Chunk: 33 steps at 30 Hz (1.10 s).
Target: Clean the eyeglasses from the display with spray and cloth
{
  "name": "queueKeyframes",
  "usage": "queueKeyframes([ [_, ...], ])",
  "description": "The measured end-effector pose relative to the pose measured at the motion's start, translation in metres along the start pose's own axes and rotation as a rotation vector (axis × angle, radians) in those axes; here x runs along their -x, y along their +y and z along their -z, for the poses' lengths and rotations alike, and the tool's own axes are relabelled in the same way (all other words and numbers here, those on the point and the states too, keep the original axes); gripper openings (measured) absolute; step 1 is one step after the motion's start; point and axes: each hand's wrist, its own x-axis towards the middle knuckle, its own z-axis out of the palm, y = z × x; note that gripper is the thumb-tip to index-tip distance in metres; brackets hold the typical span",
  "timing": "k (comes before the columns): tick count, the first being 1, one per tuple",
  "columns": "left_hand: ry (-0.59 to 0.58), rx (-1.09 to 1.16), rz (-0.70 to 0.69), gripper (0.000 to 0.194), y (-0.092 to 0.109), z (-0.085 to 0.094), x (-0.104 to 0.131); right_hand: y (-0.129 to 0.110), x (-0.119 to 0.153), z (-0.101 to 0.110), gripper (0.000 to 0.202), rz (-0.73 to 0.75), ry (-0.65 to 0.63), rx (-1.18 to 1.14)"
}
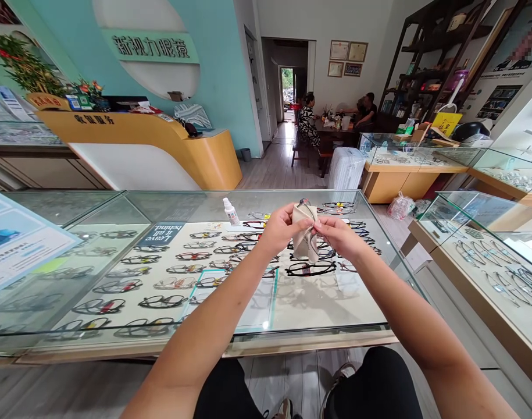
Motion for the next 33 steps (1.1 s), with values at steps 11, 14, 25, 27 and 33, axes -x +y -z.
queueKeyframes([
  [11,0.119,0.132,-0.035,0.065,-0.012,0.001,-0.007,0.001,-0.002,0.002,0.045,0.067,0.045,-0.004],
  [14,0.227,0.228,-0.011,0.065,-0.012,0.006,-0.014,-0.006,-0.003,0.005,0.042,0.094,0.116,-0.056],
  [25,0.283,0.366,0.031,0.044,-0.004,0.012,-0.015,-0.008,-0.004,0.010,0.045,0.121,0.154,-0.139],
  [27,0.260,0.404,0.029,0.037,-0.001,0.011,-0.013,-0.008,-0.003,0.009,0.046,0.132,0.151,-0.142],
  [33,0.217,0.452,0.051,0.029,0.004,0.010,-0.013,-0.012,-0.002,0.005,0.045,0.148,0.120,-0.146],
])
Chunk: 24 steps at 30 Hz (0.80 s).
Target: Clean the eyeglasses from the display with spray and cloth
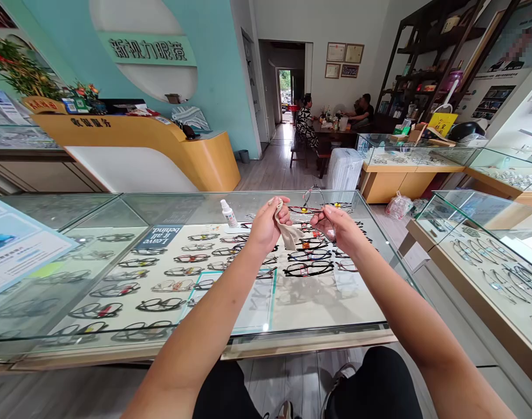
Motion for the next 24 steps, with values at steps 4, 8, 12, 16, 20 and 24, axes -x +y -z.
queueKeyframes([
  [4,-0.048,-0.107,-0.055,0.042,-0.001,0.004,0.001,-0.001,0.000,-0.001,0.047,-0.003,0.007,0.031],
  [8,-0.042,-0.665,-0.455,0.053,-0.004,0.006,0.008,-0.002,0.001,-0.001,0.048,-0.015,-0.024,0.123],
  [12,-0.105,-1.146,-0.884,0.073,-0.008,0.006,0.013,0.000,0.001,0.002,0.048,-0.020,-0.066,0.187],
  [16,-0.121,-1.241,-0.958,0.073,-0.007,0.008,0.012,-0.001,0.002,0.005,0.048,-0.024,-0.108,0.249],
  [20,-0.128,-1.295,-0.967,0.070,-0.003,0.010,0.011,-0.005,0.003,0.008,0.050,-0.034,-0.127,0.304],
  [24,-0.158,-1.299,-0.989,0.068,-0.002,0.013,0.008,-0.005,0.001,0.011,0.049,-0.032,-0.147,0.362],
])
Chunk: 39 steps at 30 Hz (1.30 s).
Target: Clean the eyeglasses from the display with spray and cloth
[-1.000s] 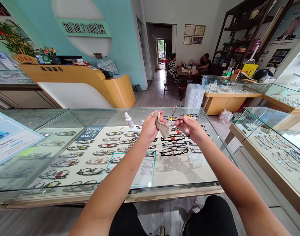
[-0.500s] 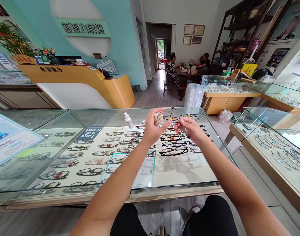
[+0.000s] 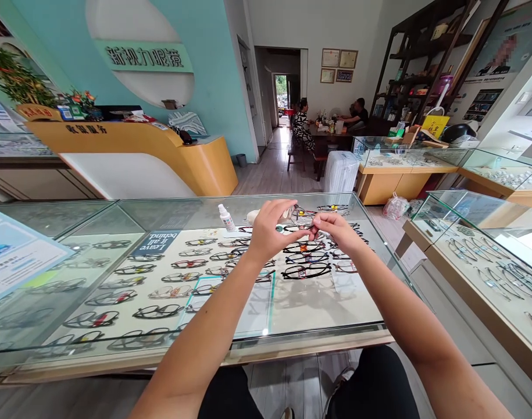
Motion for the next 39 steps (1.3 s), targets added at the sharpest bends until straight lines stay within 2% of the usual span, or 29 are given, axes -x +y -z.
queueKeyframes([
  [3,0.010,-0.027,-0.009,0.068,-0.004,-0.001,0.000,0.004,-0.003,0.002,0.048,0.025,0.001,-0.001],
  [5,0.048,-0.050,-0.012,0.068,-0.007,0.000,0.000,0.005,-0.004,0.004,0.049,0.074,0.068,0.009],
  [8,0.181,-0.082,0.015,0.071,-0.011,0.004,-0.002,0.001,-0.003,0.003,0.044,0.264,0.317,0.144],
  [10,0.265,-0.105,0.081,0.075,-0.011,0.010,-0.006,-0.007,0.000,0.001,0.035,0.408,0.493,0.273],
  [12,0.327,-0.123,0.152,0.077,-0.009,0.018,-0.014,-0.023,0.005,-0.003,0.028,0.480,0.577,0.372],
  [15,0.431,-0.124,0.192,0.075,0.003,0.033,-0.036,-0.061,0.012,-0.013,0.025,0.489,0.531,0.528],
  [18,0.539,-0.099,0.161,0.067,0.025,0.050,-0.066,-0.107,0.020,-0.024,0.038,0.545,0.467,0.669],
  [21,0.605,-0.073,0.151,0.062,0.051,0.063,-0.093,-0.142,0.025,-0.035,0.044,0.639,0.535,0.766],
  [23,0.631,-0.068,0.165,0.061,0.067,0.068,-0.104,-0.154,0.028,-0.040,0.046,0.682,0.611,0.785],
  [27,0.636,-0.070,0.188,0.063,0.084,0.073,-0.106,-0.157,0.032,-0.047,0.045,0.696,0.709,0.813],
  [33,0.557,-0.104,0.222,0.060,0.083,0.084,-0.099,-0.151,0.033,-0.052,0.042,0.681,0.720,0.839],
  [39,0.457,-0.183,0.245,0.059,0.087,0.095,-0.097,-0.151,0.031,-0.047,0.042,0.659,0.717,0.833],
])
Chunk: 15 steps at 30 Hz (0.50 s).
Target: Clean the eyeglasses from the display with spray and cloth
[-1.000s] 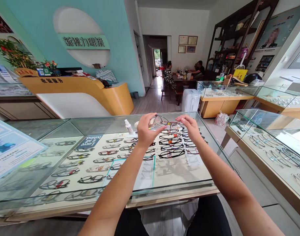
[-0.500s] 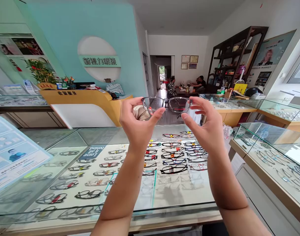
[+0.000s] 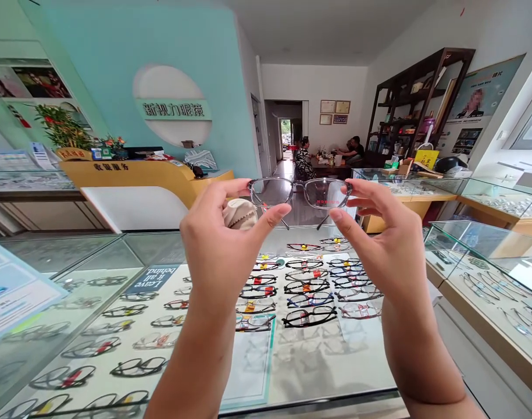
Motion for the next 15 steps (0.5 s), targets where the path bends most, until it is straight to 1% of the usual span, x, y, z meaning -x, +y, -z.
queueKeyframes([
  [2,-0.049,-0.005,0.018,0.057,0.001,0.002,0.001,0.003,0.000,0.001,0.043,-0.005,0.014,0.013],
  [4,-0.072,-0.004,0.022,0.054,0.000,0.003,0.002,0.005,0.001,0.003,0.044,-0.007,0.024,0.025],
  [10,-0.085,0.015,0.016,0.050,-0.003,-0.004,0.003,0.007,0.003,0.004,0.044,-0.022,0.046,0.095],
  [15,-0.080,0.003,0.004,0.050,-0.004,-0.008,0.003,0.006,0.002,0.002,0.043,0.009,0.057,0.156],
])
